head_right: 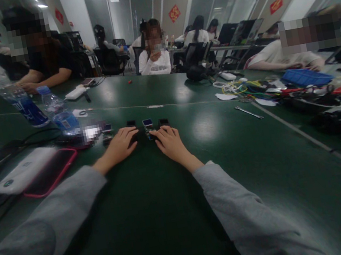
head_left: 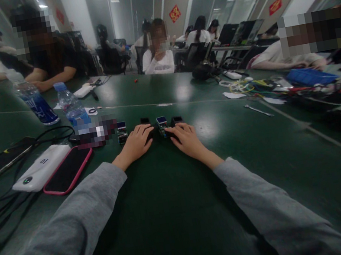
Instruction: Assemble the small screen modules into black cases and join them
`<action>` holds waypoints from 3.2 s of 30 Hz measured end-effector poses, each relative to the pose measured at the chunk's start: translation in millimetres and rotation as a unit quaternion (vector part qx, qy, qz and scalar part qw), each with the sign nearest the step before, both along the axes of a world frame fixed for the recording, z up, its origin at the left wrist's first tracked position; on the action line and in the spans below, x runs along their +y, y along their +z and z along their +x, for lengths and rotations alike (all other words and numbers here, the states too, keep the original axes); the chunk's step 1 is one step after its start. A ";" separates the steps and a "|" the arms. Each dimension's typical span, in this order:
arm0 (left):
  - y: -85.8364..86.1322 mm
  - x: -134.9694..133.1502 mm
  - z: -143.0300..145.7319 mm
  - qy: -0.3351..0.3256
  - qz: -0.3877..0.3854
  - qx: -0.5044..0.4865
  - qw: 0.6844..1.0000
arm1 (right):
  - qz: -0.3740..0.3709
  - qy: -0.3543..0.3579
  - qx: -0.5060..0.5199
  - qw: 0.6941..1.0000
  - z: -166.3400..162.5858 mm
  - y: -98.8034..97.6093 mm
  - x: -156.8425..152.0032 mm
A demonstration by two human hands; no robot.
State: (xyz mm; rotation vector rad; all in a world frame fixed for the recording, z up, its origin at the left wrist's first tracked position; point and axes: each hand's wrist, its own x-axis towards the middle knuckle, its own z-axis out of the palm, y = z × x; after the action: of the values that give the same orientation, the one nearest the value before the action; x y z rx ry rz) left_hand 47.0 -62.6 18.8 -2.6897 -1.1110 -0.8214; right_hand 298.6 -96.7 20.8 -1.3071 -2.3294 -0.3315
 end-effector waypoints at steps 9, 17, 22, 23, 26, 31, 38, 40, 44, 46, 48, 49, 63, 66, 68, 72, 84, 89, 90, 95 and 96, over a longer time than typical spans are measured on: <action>0.5 -1.5 0.9 0.008 -0.008 0.000 1.000 | -0.002 0.004 0.006 1.000 0.1 -0.3 0.7; 1.1 -1.1 0.4 0.003 -0.007 0.001 1.000 | 0.000 0.000 0.001 1.000 0.2 -1.7 2.0; -1.0 0.2 -0.2 -0.006 -0.005 -0.007 1.000 | 0.000 -0.003 -0.003 1.000 0.4 -1.9 1.9; -1.2 0.4 -0.2 -0.007 -0.005 -0.008 1.000 | -0.001 -0.003 -0.002 1.000 0.6 -2.0 1.9; -1.0 0.3 -0.2 -0.006 -0.010 -0.008 1.000 | -0.003 -0.003 0.000 1.000 1.0 -2.2 2.1; -0.6 0.1 -0.3 -0.010 -0.011 -0.013 1.000 | -0.002 -0.006 -0.007 1.000 0.9 -2.2 2.0; -1.5 1.0 -0.2 -0.004 -0.009 -0.004 1.000 | 0.001 -0.004 0.001 1.000 0.8 -2.6 1.8; -2.0 1.7 -0.2 -0.007 -0.008 -0.005 1.000 | 0.002 -0.003 0.001 1.000 0.9 -2.7 2.0; -2.7 2.3 -0.3 -0.008 -0.008 -0.008 1.000 | 0.001 -0.007 -0.003 1.000 0.9 -3.1 2.9; -2.7 2.1 -0.3 -0.009 -0.009 -0.010 1.000 | 0.001 -0.006 -0.005 1.000 0.9 -3.4 3.1; -2.5 1.8 -0.3 -0.009 -0.009 -0.011 1.000 | 0.003 -0.006 -0.005 1.000 0.8 -3.7 3.2; -2.4 1.7 -0.3 -0.009 -0.010 -0.011 1.000 | 0.004 -0.006 -0.005 1.000 0.8 -3.8 3.1; -1.6 0.9 -0.5 -0.009 -0.007 -0.011 1.000 | 0.001 -0.011 -0.011 1.000 0.8 -3.0 2.9; -2.0 1.1 -0.6 -0.010 -0.008 -0.013 1.000 | 0.000 -0.009 -0.010 1.000 0.8 -3.0 2.6; -2.2 1.4 -0.5 -0.011 -0.007 -0.011 1.000 | -0.002 -0.008 -0.009 1.000 1.0 -3.4 2.7; -2.5 1.7 -0.1 -0.009 -0.005 -0.008 1.000 | 0.001 -0.007 -0.004 1.000 1.2 -4.5 3.3; -1.8 1.7 -0.4 -0.013 -0.014 -0.015 1.000 | 0.005 -0.002 -0.002 1.000 1.1 -4.3 2.9; -3.6 3.6 1.1 -0.022 0.002 -0.020 1.000 | 0.006 0.001 0.001 1.000 1.2 -4.1 2.8; -4.3 4.3 1.6 -0.023 0.007 -0.022 0.999 | 0.006 0.002 0.001 1.000 1.2 -4.2 2.9; -7.3 7.0 3.0 -0.017 0.017 -0.010 1.000 | 0.004 0.003 0.002 1.000 1.1 -4.5 3.5; -7.3 7.1 3.0 -0.015 0.018 -0.007 1.000 | 0.004 0.003 0.002 1.000 1.0 -4.5 3.5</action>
State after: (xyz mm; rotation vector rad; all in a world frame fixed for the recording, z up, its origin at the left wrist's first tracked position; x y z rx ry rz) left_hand 50.0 -55.4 11.5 -2.6818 -1.0495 -0.8586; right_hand 299.7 -93.2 16.3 -1.2946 -2.3261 -0.3355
